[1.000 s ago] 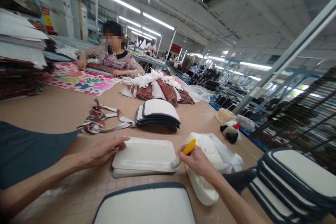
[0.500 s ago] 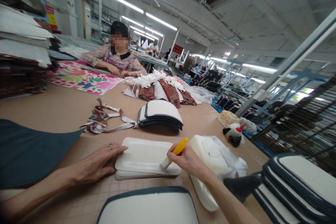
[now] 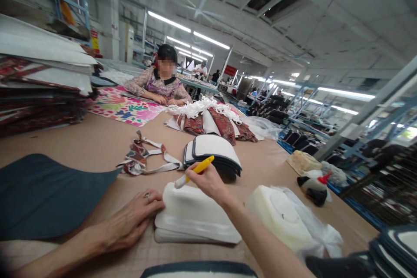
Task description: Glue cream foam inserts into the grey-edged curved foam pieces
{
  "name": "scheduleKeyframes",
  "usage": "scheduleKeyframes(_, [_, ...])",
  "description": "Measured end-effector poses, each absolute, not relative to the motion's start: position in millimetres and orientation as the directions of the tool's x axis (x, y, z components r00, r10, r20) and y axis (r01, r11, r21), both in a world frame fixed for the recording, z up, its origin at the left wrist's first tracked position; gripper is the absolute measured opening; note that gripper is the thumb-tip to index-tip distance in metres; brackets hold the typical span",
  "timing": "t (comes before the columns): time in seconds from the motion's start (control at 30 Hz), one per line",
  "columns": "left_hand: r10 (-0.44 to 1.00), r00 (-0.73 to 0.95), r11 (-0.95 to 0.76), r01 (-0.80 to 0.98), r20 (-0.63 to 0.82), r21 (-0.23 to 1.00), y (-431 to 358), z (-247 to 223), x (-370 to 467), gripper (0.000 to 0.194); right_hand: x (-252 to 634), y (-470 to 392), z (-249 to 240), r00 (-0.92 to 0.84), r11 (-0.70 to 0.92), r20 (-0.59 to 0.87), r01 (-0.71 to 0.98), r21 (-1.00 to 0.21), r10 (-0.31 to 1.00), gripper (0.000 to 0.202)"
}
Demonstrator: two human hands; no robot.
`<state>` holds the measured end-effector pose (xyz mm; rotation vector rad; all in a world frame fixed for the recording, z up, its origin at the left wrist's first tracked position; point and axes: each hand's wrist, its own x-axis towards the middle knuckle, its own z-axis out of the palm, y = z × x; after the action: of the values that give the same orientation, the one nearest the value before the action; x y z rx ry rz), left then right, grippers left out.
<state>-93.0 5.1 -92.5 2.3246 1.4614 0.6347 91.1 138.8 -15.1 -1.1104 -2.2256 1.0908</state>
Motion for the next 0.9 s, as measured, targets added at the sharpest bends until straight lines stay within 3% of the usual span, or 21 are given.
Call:
scheduleKeyframes(0.17, [0.909, 0.376, -0.415, 0.769, 0.181, 0.486, 3, -92, -93, 0.04, 66, 152, -36, -0.655, 0.42, 0.006, 0.477, -0.772, 0.755, 0.015])
scheduleKeyframes(0.4, [0.903, 0.397, -0.424, 0.767, 0.163, 0.482, 14, -86, -94, 0.027, 130, 153, -19, -0.504, 0.412, 0.042, 0.651, -0.637, 0.862, 0.016])
scheduleKeyframes(0.53, [0.88, 0.443, -0.467, 0.745, 0.17, 0.476, 27, -79, -95, 0.015, 140, 139, -20, -0.553, 0.44, 0.031, 0.626, -0.644, 0.832, 0.016])
scheduleKeyframes(0.8, [0.863, 0.464, -0.494, 0.698, 0.197, 0.519, 40, -92, -100, 0.014, 208, 124, -7, -0.459, 0.435, 0.089, 0.739, -0.515, 0.884, 0.013])
scheduleKeyframes(0.9, [0.878, 0.427, -0.468, 0.665, 0.218, 0.582, 52, -83, -103, 0.009, 216, 109, 8, -0.495, 0.435, 0.081, 0.661, -0.611, 0.865, 0.029])
